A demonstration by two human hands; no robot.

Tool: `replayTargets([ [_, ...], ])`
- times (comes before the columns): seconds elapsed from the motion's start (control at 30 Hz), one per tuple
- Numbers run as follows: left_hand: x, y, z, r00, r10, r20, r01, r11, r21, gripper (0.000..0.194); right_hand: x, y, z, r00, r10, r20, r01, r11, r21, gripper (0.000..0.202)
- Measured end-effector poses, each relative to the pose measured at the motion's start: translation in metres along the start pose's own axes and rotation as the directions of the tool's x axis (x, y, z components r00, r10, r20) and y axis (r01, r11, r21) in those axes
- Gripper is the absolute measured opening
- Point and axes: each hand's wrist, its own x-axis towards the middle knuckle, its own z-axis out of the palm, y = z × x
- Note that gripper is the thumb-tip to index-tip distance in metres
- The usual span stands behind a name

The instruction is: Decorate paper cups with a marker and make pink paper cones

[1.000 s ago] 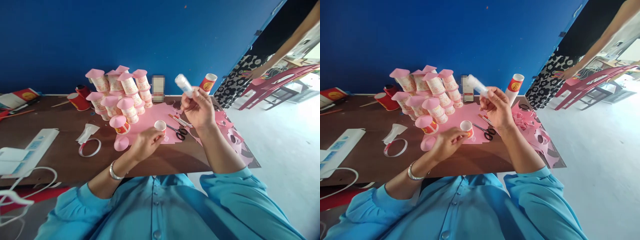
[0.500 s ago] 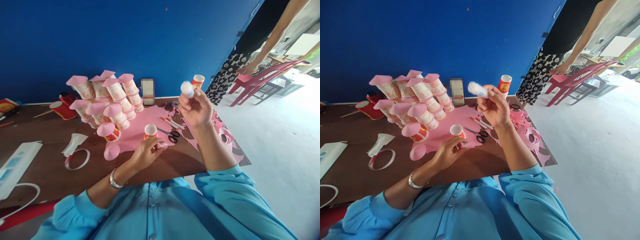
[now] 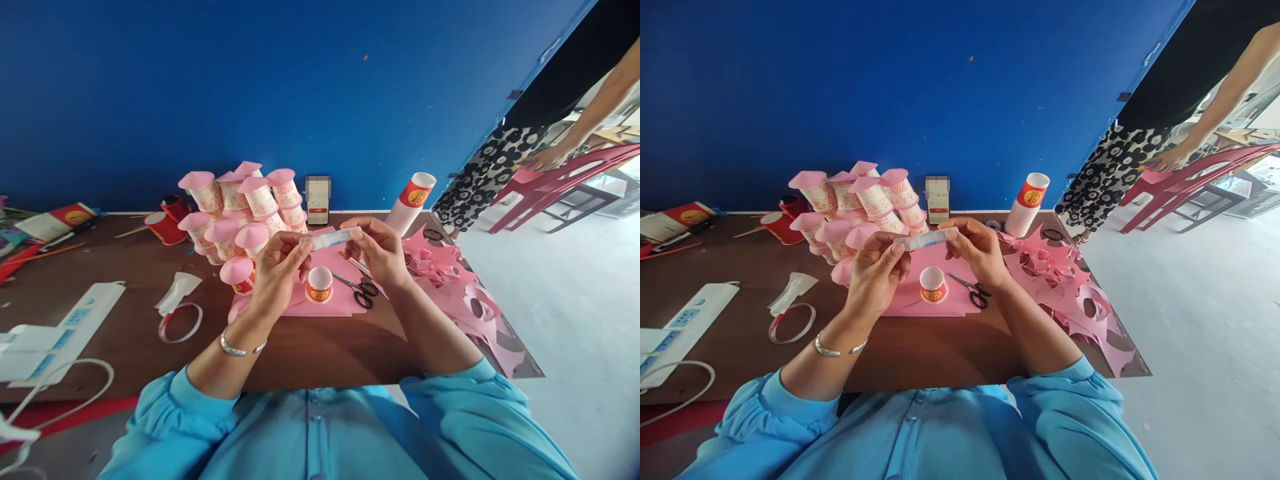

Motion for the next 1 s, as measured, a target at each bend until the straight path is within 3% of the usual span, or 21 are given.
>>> replayTargets([
  [0.13, -0.001, -0.005, -0.002, 1.000, -0.013, -0.022, 0.013, 1.000, -0.007, 0.035, -0.004, 0.000, -0.002, 0.997, -0.070, 0.016, 0.071, 0.979, -0.192, 0.027],
  [0.23, -0.001, -0.010, -0.006, 0.999, 0.020, -0.043, -0.019, 1.000, 0.015, 0.033, -0.011, -0.004, -0.001, 0.983, -0.166, 0.076, 0.183, 0.897, -0.403, 0.023],
  [0.33, 0.000, -0.015, -0.012, 0.998, 0.056, -0.043, -0.053, 0.997, 0.054, 0.032, -0.017, -0.005, 0.004, 0.970, -0.224, 0.095, 0.242, 0.841, -0.484, 0.022],
  [0.53, 0.015, -0.016, -0.020, 0.994, 0.083, 0.076, -0.097, 0.973, 0.208, 0.037, -0.001, 0.002, 0.001, 0.995, -0.007, 0.100, 0.029, 0.976, -0.217, 0.040],
  [0.63, 0.021, -0.017, -0.027, 0.990, 0.104, 0.095, -0.130, 0.936, 0.327, 0.056, 0.025, 0.010, -0.024, 0.998, 0.049, 0.027, -0.042, 0.976, -0.212, 0.046],
  [0.73, 0.017, -0.026, -0.042, 0.989, 0.126, 0.081, -0.149, 0.878, 0.455, 0.058, 0.047, 0.028, -0.062, 0.997, 0.082, -0.001, -0.080, 0.964, -0.254, 0.047],
  [0.87, 0.002, -0.052, -0.070, 0.982, 0.004, 0.191, -0.106, 0.845, 0.524, 0.065, 0.051, 0.065, -0.098, 0.948, 0.315, -0.047, -0.314, 0.901, -0.300, 0.044],
  [1.0, -0.007, -0.076, -0.087, 0.959, -0.142, 0.247, -0.026, 0.820, 0.572, 0.079, 0.040, 0.100, -0.099, 0.935, 0.347, -0.072, -0.354, 0.896, -0.269, 0.054],
])
